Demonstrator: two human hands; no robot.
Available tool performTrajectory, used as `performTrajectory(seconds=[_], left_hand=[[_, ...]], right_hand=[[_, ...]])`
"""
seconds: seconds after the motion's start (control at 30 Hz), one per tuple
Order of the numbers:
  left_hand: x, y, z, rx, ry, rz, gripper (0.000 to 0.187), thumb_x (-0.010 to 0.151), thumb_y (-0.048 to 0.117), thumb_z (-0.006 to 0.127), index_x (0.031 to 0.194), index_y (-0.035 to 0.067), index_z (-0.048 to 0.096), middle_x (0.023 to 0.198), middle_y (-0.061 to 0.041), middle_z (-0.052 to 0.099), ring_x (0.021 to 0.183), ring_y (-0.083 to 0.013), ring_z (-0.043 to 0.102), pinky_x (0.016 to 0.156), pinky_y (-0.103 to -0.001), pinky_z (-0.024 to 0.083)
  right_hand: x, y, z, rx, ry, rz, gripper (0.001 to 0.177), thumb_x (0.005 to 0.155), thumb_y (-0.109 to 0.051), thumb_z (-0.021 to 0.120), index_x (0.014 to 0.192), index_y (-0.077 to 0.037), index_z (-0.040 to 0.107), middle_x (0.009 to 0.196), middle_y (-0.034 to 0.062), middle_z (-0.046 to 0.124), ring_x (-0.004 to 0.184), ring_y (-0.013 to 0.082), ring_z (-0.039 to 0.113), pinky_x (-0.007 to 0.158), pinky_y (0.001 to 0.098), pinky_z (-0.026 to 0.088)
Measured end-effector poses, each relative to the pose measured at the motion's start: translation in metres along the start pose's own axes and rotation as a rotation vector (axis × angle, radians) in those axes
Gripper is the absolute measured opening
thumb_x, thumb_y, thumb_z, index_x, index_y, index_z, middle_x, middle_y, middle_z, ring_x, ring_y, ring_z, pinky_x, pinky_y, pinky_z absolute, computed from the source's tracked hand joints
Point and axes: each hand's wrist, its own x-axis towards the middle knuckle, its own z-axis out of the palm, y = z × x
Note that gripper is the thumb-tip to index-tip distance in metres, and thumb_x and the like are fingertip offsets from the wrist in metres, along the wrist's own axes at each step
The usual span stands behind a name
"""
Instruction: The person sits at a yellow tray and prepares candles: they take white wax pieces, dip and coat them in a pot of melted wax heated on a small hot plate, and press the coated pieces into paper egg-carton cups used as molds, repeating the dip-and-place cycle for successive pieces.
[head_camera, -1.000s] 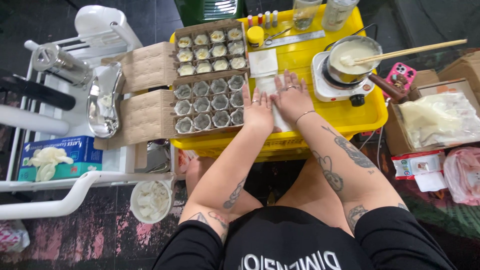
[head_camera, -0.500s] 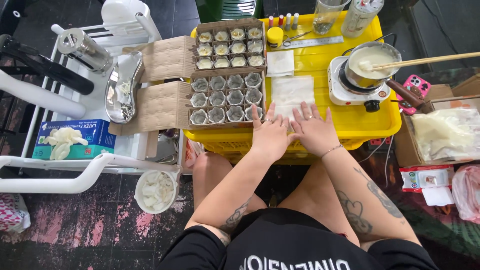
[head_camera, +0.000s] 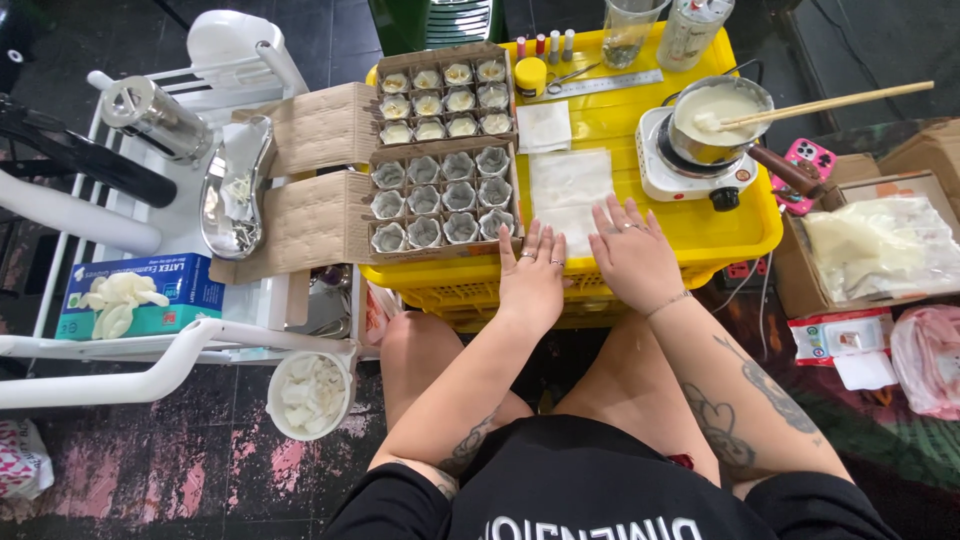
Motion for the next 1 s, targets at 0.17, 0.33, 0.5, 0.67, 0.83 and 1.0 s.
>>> performTrajectory(seconds=[0.17,0.33,0.5,0.67,0.83,1.0], left_hand=[[0.000,0.004,0.005,-0.005,-0.023,-0.007,0.075,0.099,0.048,0.048,0.159,0.009,0.025,0.168,-0.010,0.020,0.157,-0.0277,0.005,0.117,-0.068,-0.012],[0.001,0.010,0.017,0.022,-0.013,-0.038,0.082,0.096,0.048,0.055,0.159,0.006,0.024,0.169,-0.014,0.016,0.157,-0.0324,0.005,0.118,-0.065,-0.009],[-0.003,0.011,0.016,0.075,-0.001,-0.033,0.090,0.093,0.050,0.062,0.159,0.004,0.023,0.171,-0.018,0.010,0.157,-0.0368,0.004,0.121,-0.062,-0.006],[-0.001,0.012,0.020,0.095,-0.016,-0.040,0.099,0.088,0.054,0.067,0.160,0.004,0.021,0.171,-0.019,0.005,0.157,-0.0387,0.001,0.121,-0.060,-0.007],[-0.003,0.010,0.018,0.088,-0.023,-0.043,0.101,0.085,0.055,0.069,0.159,0.006,0.022,0.171,-0.018,0.003,0.157,-0.0381,-0.001,0.121,-0.059,-0.008],[-0.003,0.008,0.035,0.134,0.038,-0.018,0.076,0.095,0.039,0.057,0.158,0.008,0.026,0.172,-0.013,0.012,0.159,-0.0334,0.004,0.122,-0.059,-0.008]], right_hand=[[0.028,-0.005,-0.001,0.007,0.014,-0.033,0.055,0.102,-0.034,0.043,0.153,-0.014,0.045,0.163,0.0164,0.035,0.149,0.0389,0.033,0.119,0.0541,0.026],[0.041,0.011,0.026,0.030,0.038,0.021,0.061,0.098,-0.034,0.047,0.154,-0.011,0.043,0.163,0.0202,0.032,0.147,0.0403,0.032,0.118,0.0530,0.025],[0.033,0.011,0.029,0.030,0.001,0.053,0.058,0.102,-0.040,0.045,0.153,-0.013,0.046,0.163,0.0195,0.032,0.149,0.0384,0.033,0.121,0.0495,0.025],[0.031,0.013,0.030,0.026,0.024,0.052,0.056,0.101,-0.040,0.045,0.152,-0.016,0.049,0.164,0.0200,0.032,0.149,0.0382,0.032,0.121,0.0481,0.025],[0.030,0.005,0.023,0.034,0.049,0.052,0.053,0.099,-0.039,0.047,0.149,-0.021,0.053,0.166,0.0220,0.028,0.150,0.0383,0.032,0.121,0.0470,0.026],[0.027,0.000,0.017,-0.002,0.044,0.002,0.054,0.098,-0.041,0.049,0.148,-0.022,0.055,0.165,0.0237,0.025,0.148,0.0395,0.031,0.117,0.0496,0.027]])
